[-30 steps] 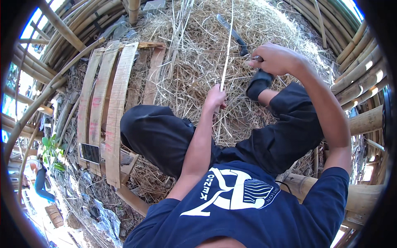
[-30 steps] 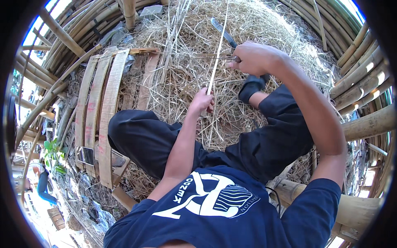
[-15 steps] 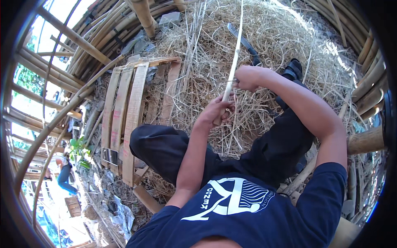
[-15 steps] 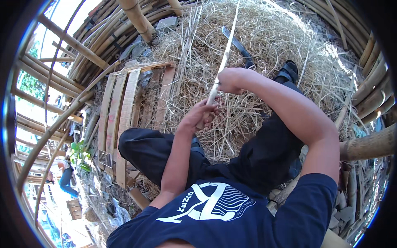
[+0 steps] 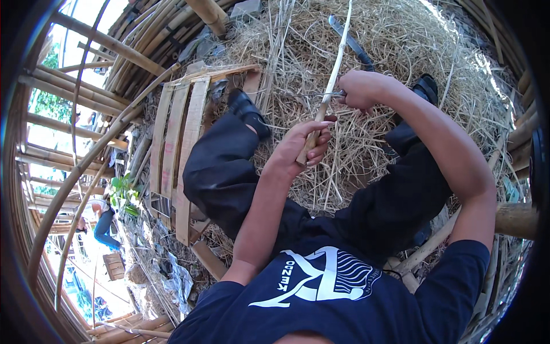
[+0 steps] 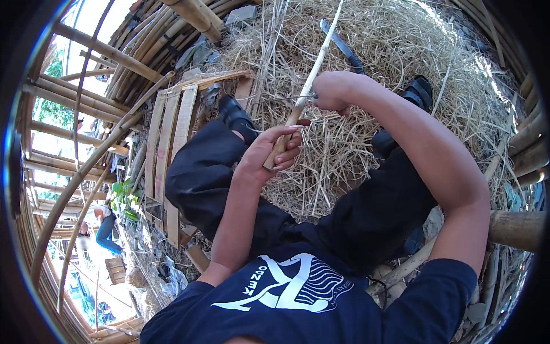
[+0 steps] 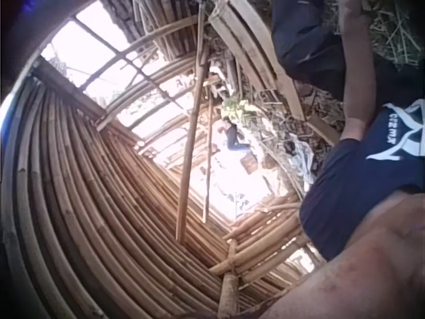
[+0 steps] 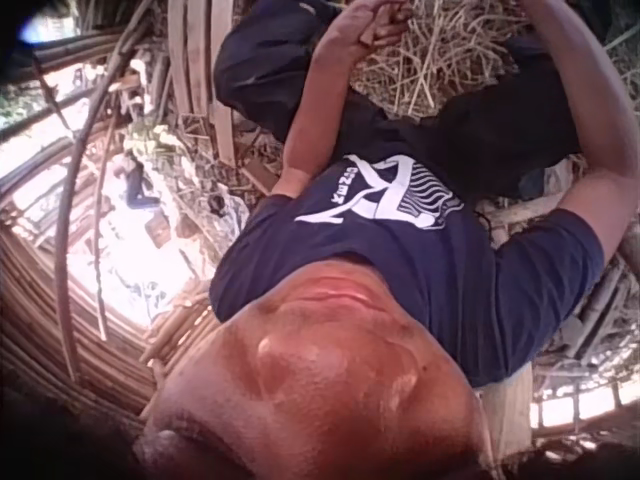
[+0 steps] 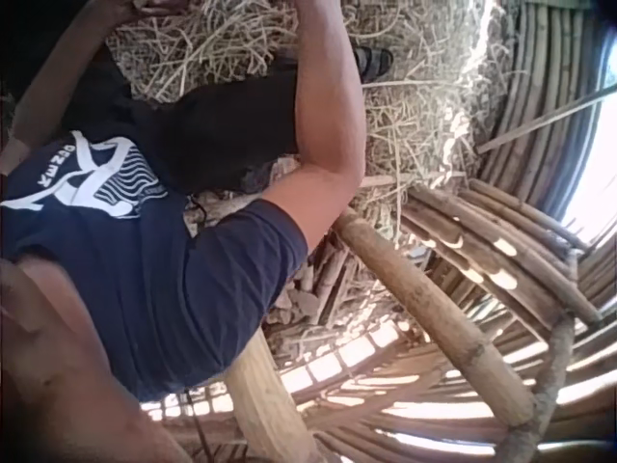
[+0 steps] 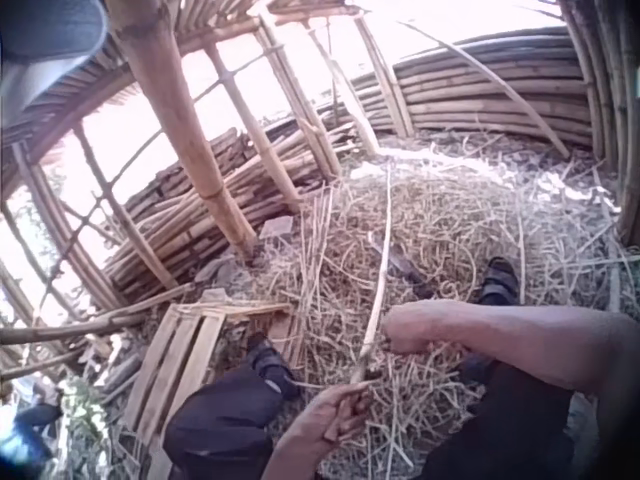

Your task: The person shaves and smooths a long strip of bamboo using a knife, holding the strip with one hand and scraping along its surface with the blade.

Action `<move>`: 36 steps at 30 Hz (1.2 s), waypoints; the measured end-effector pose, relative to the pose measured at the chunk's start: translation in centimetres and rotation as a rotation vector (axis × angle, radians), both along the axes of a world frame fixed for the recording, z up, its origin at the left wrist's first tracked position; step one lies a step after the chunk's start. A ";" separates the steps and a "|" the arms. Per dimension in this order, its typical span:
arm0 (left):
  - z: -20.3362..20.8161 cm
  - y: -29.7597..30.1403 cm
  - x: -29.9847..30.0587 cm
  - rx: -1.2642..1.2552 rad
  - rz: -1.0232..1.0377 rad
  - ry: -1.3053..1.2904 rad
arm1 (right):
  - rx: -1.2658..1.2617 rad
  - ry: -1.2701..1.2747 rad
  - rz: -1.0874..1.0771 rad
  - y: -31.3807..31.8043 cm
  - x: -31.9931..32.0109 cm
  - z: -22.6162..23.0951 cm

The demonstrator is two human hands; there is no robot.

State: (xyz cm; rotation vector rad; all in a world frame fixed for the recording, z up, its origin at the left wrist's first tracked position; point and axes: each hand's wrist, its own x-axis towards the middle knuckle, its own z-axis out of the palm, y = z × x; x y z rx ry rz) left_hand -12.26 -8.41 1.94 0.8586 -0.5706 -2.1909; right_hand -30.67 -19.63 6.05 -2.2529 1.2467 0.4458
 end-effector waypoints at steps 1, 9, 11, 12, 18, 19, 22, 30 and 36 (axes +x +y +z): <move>0.3 -0.4 0.1 -0.002 -0.011 -0.019 | 0.002 0.003 0.001 0.0 0.0 0.0; -1.4 -3.3 1.9 0.051 -0.007 -0.179 | -0.022 0.030 -0.024 -1.0 0.1 -1.0; -0.8 -2.9 0.9 0.008 -0.022 -0.207 | -0.019 0.055 -0.024 -1.6 0.0 -3.0; -0.9 -2.6 0.4 0.015 -0.041 -0.203 | -0.116 0.020 0.031 -2.1 -0.5 -4.5; -1.6 -0.5 0.5 0.089 -0.063 -0.092 | -0.096 -0.124 -0.151 -2.5 -0.5 -3.6; -1.4 0.0 1.0 0.081 -0.063 -0.085 | -0.071 -0.166 -0.212 -2.4 -0.4 -3.6; -0.6 1.5 2.6 0.103 -0.061 0.008 | -0.013 -0.295 -0.403 -3.1 -0.5 -3.8; 2.1 8.7 6.8 0.191 -0.132 0.071 | 0.142 -0.615 -0.837 -5.3 0.8 -4.1; 2.8 13.6 9.0 0.204 -0.238 -0.134 | 0.181 -0.690 -0.896 -5.6 4.0 -7.1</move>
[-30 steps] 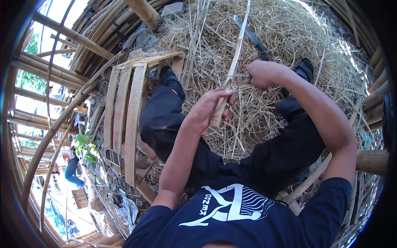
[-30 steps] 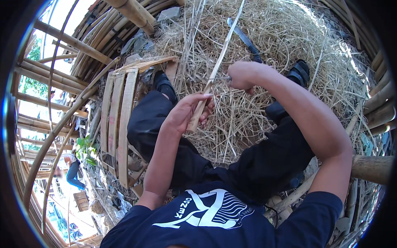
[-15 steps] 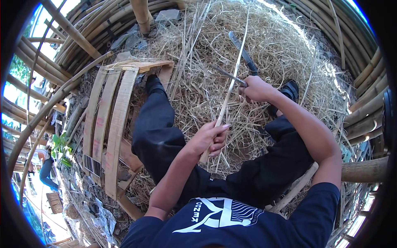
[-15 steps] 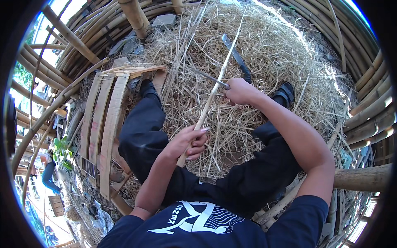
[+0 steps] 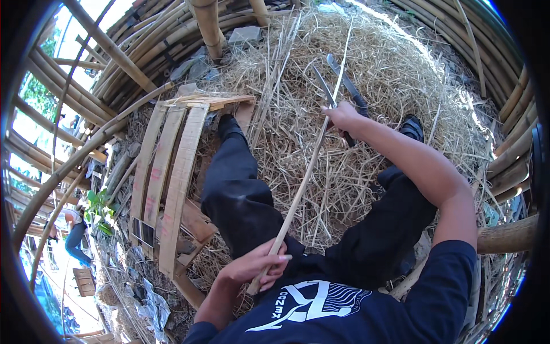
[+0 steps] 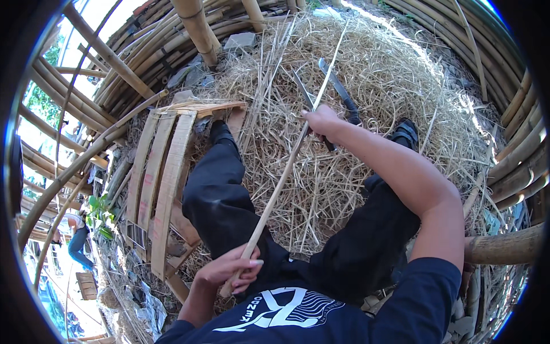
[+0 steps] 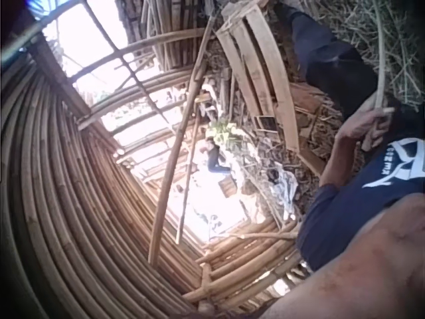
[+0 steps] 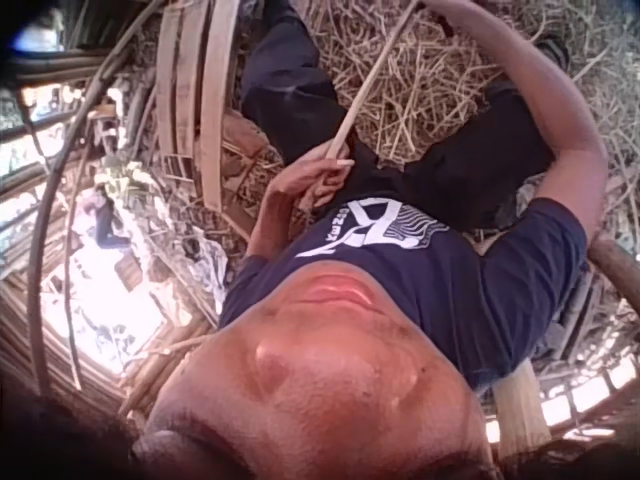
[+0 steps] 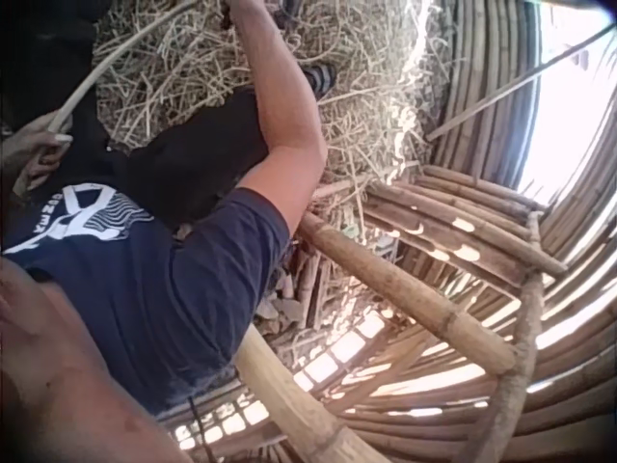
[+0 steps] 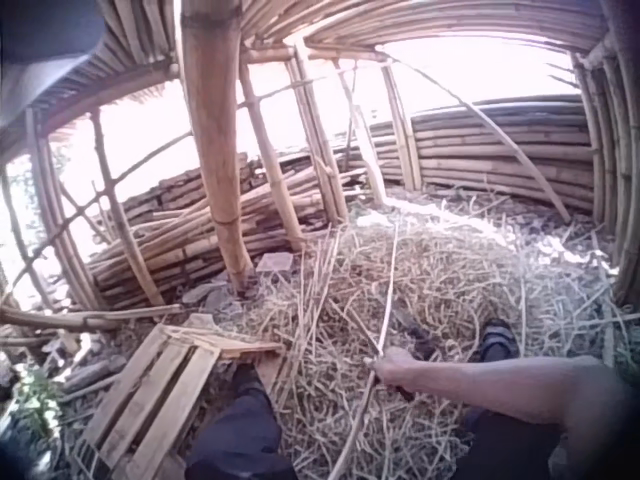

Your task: The person shaves and smooths a long strip of bamboo using a knife, holding the strip with one hand and scraping along its surface with the blade.

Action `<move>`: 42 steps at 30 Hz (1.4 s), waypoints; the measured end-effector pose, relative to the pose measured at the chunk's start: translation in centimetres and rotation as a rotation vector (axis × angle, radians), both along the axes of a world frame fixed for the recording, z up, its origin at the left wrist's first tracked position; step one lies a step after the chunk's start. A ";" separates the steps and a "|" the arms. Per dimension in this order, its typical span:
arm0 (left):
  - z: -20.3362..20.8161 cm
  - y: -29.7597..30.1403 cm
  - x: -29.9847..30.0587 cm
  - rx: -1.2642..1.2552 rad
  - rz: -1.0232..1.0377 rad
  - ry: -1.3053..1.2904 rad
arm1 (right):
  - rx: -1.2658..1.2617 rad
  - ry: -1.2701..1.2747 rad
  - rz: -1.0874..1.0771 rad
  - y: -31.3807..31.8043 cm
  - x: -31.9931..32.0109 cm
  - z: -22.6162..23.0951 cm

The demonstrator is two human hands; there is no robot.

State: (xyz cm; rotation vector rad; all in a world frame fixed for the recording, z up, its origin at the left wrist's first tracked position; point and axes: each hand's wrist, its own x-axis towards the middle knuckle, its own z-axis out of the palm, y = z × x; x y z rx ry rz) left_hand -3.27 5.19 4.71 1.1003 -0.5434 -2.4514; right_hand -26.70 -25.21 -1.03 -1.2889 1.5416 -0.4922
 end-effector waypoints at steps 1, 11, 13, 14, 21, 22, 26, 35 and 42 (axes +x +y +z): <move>-0.5 0.8 0.3 -0.010 0.000 -0.009 | -0.015 0.031 0.002 0.6 0.9 -0.1; 0.7 -4.3 1.0 -0.587 -0.068 -0.497 | 0.104 -0.055 0.016 2.1 2.3 -0.7; 0.1 -7.1 0.5 -0.645 -0.075 -0.586 | 0.080 -0.043 0.023 2.5 1.9 -0.9; -0.4 -8.7 -0.1 -0.651 -0.083 -0.585 | 0.074 -0.036 0.016 2.8 1.7 -0.5; -3.5 -14.3 -6.2 -0.431 -0.081 -0.428 | 0.096 -0.020 0.011 5.6 0.9 0.6; -3.5 -14.3 -6.3 -0.414 -0.085 -0.384 | 0.109 -0.017 0.008 5.5 0.3 0.3; -3.8 -14.3 -6.9 -0.277 0.038 -0.354 | 0.142 -0.169 0.173 5.0 -2.0 1.7; -5.3 -15.0 -7.4 -0.302 0.051 -0.329 | -0.251 0.405 0.727 6.9 -3.9 2.9; -4.3 -14.5 -7.2 -0.212 0.068 -0.139 | -0.152 0.357 0.796 6.9 -3.2 2.9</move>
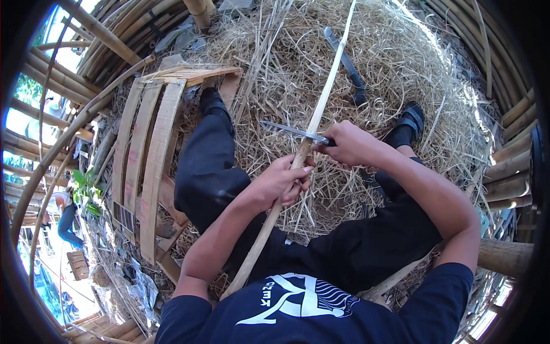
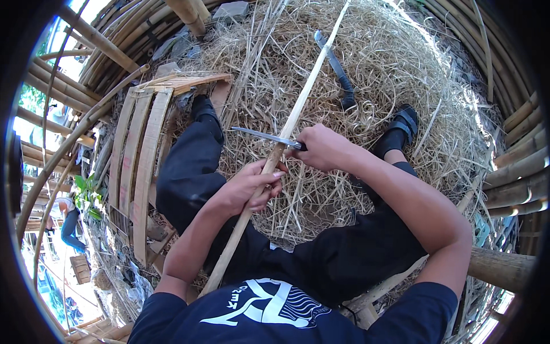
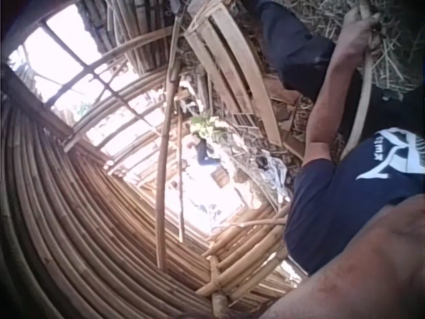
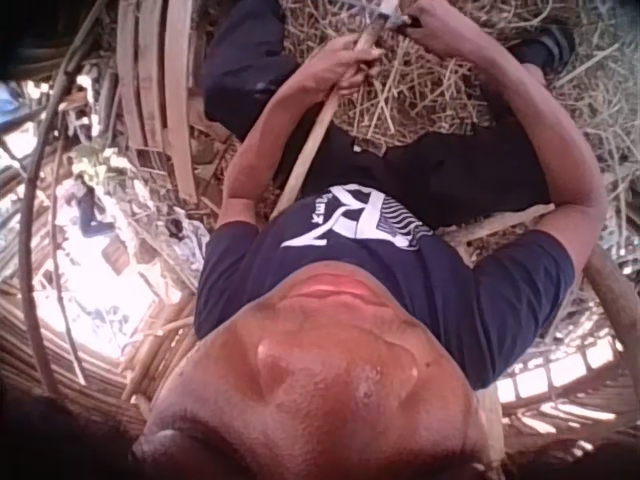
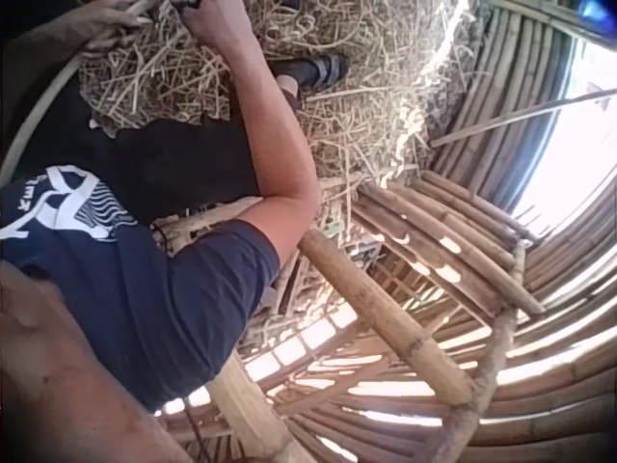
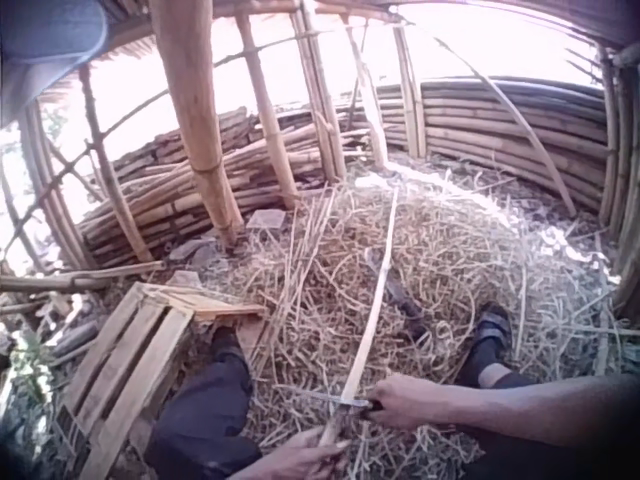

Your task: The person shaves and smooths a long strip of bamboo using a knife, holding the strip with one hand and scraping along its surface with the blade.

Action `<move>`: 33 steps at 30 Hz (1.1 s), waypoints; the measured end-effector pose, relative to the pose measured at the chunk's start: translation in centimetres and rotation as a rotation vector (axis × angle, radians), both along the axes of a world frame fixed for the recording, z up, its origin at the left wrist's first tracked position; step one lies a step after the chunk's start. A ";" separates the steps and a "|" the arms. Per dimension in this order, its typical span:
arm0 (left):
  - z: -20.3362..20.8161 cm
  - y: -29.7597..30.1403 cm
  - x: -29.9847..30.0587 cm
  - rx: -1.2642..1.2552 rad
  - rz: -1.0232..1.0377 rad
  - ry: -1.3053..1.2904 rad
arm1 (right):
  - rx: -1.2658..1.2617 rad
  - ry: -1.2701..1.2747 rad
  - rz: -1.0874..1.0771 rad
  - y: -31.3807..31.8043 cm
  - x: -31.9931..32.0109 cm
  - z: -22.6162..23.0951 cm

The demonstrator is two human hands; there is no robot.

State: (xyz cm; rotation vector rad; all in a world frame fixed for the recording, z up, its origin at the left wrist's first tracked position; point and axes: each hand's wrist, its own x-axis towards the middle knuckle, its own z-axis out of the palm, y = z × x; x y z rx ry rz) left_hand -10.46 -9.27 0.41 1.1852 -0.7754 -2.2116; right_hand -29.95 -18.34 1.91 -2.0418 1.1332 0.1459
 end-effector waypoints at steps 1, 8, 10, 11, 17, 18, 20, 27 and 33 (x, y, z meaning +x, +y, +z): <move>-0.1 0.0 0.1 -0.002 0.008 0.007 | -0.053 -0.033 -0.022 -0.1 -0.1 -0.4; -0.7 0.1 0.0 0.108 0.047 0.031 | -0.031 0.156 -0.114 0.1 -0.3 -2.9; -1.3 0.0 0.1 0.100 0.042 -0.002 | -0.049 0.173 -0.066 0.1 -0.2 -2.9; -1.6 0.0 0.2 0.094 0.034 -0.041 | -0.050 0.176 -0.060 0.2 0.0 -2.8; -2.2 0.2 -0.7 -0.068 0.018 -0.296 | -0.203 0.202 -0.010 0.5 0.4 -3.5; -3.0 0.4 -0.8 -0.069 0.019 -0.295 | -0.219 0.217 -0.003 0.4 0.6 -3.5; -4.1 0.6 -1.0 -0.431 0.000 -0.602 | -0.236 0.234 0.000 0.3 1.0 -3.5; -3.3 0.7 -0.9 -0.415 -0.073 -0.681 | -0.363 0.151 -0.019 0.2 0.6 -6.7; -3.2 0.7 -1.0 -0.461 -0.042 -0.672 | -0.597 0.051 0.109 -1.9 0.0 -6.9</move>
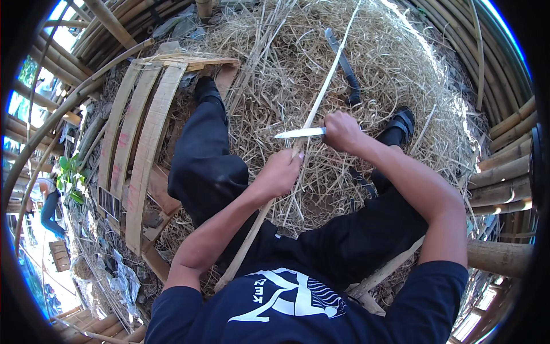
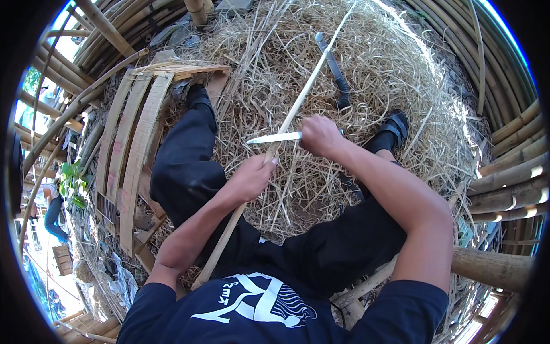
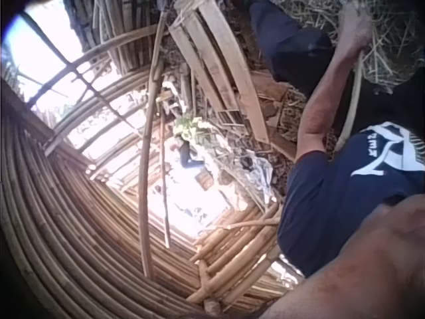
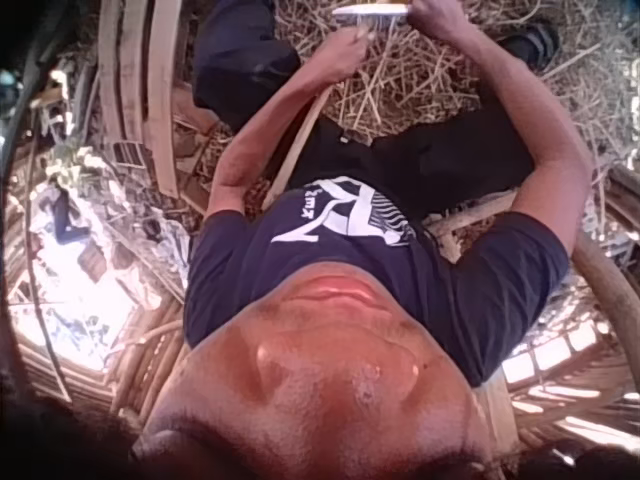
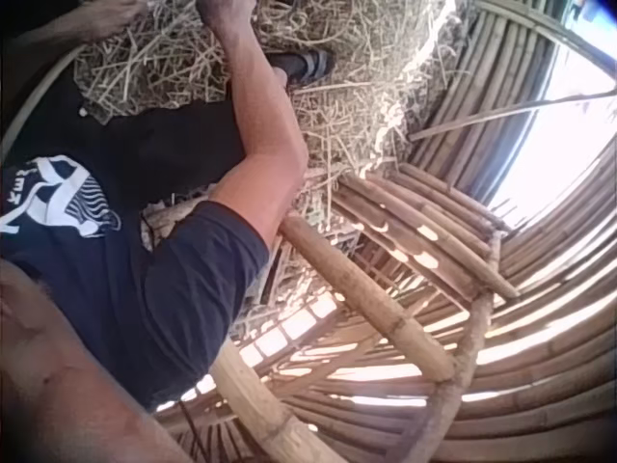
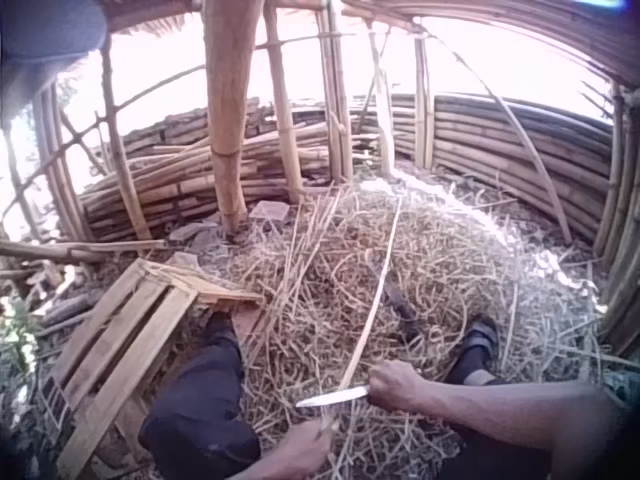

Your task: The person shaves and smooths a long strip of bamboo using a knife, holding the strip with one hand and scraping along its surface with the blade.

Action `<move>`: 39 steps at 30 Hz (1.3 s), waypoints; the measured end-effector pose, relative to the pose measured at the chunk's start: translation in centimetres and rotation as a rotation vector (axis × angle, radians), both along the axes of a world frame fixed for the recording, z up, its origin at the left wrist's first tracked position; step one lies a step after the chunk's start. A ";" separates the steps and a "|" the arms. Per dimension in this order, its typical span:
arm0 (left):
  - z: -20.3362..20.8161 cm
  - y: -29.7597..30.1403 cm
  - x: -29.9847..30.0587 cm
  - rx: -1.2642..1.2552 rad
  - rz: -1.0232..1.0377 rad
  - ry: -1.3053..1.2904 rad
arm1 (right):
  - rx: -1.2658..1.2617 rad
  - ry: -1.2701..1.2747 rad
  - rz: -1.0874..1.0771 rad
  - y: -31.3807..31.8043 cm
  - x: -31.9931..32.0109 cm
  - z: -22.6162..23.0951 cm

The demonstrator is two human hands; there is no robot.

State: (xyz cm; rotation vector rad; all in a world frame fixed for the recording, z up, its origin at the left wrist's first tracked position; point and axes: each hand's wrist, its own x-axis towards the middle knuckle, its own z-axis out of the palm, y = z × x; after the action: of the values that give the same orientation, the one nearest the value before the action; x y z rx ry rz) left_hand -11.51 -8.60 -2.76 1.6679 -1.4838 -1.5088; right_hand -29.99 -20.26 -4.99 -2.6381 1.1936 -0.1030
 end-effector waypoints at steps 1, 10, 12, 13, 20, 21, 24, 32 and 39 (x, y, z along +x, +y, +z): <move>0.4 0.0 0.2 0.046 0.023 0.004 | -0.002 0.044 -0.058 -0.6 0.2 0.1; 3.1 0.9 2.3 0.275 0.060 0.320 | 0.038 0.103 -0.732 -6.0 -5.1 4.1; 2.3 1.1 2.7 0.264 0.060 0.302 | 0.081 0.126 -0.610 -5.5 -5.0 2.6; 1.7 1.2 3.0 0.221 0.040 0.280 | 0.141 0.053 -0.520 -4.6 -4.3 3.1; 0.8 1.3 2.9 0.124 0.020 0.158 | 0.282 0.065 -0.023 -0.7 0.0 2.1; 0.9 1.4 2.4 0.138 0.050 0.156 | 0.349 0.057 -0.062 -0.7 0.3 2.0; 0.5 1.4 2.2 0.075 0.000 0.009 | 0.290 0.077 -0.119 -0.7 0.0 0.9; -0.4 0.7 2.4 0.027 0.029 -0.028 | 0.160 0.021 -0.058 -5.5 0.5 -1.9; 0.3 1.9 2.0 0.170 0.037 0.012 | 0.191 0.052 -0.862 -18.9 -11.6 -2.5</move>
State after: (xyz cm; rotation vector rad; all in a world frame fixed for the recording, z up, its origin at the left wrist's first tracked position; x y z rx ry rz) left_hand -9.52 -6.70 -2.50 1.7677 -1.3432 -1.6617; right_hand -41.61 -39.18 -7.49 -1.8089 2.1404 -0.0632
